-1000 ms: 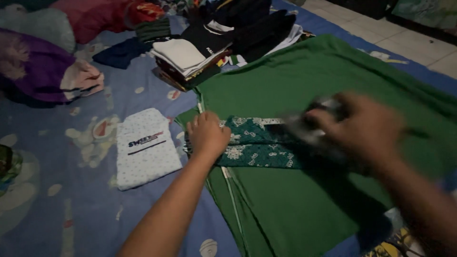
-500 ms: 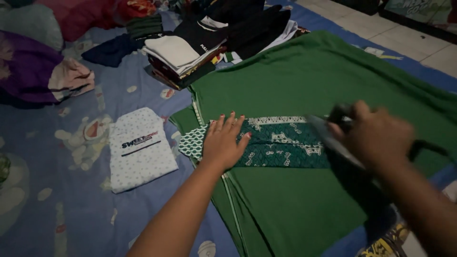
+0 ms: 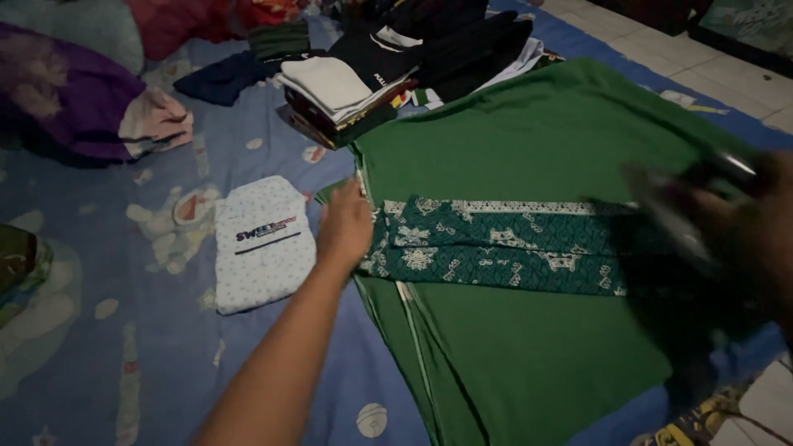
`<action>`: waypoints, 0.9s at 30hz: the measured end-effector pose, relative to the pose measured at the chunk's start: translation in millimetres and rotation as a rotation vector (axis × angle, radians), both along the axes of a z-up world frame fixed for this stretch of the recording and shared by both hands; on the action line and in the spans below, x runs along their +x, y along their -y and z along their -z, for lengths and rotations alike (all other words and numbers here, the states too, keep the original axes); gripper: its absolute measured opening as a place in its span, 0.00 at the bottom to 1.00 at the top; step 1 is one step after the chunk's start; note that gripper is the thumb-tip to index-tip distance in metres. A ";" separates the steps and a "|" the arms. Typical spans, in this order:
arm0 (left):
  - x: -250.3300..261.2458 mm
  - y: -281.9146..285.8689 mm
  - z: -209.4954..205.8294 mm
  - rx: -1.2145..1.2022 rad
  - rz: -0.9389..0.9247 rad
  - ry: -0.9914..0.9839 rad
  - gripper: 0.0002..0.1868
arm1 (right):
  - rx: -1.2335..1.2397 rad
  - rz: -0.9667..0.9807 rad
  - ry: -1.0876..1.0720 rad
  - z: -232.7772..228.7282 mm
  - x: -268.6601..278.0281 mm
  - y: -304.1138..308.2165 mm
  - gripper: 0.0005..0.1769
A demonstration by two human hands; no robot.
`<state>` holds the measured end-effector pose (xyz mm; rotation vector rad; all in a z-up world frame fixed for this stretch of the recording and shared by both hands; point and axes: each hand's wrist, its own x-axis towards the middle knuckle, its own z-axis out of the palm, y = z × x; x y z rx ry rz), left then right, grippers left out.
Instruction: Iron and fold various children's garments on a bed setting.
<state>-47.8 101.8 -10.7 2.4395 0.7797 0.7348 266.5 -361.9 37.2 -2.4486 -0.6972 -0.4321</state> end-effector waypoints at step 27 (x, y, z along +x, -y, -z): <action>-13.7 -12.8 48.6 0.048 -0.066 0.221 0.07 | -0.660 -0.335 0.219 -52.2 -198.7 -222.2 0.41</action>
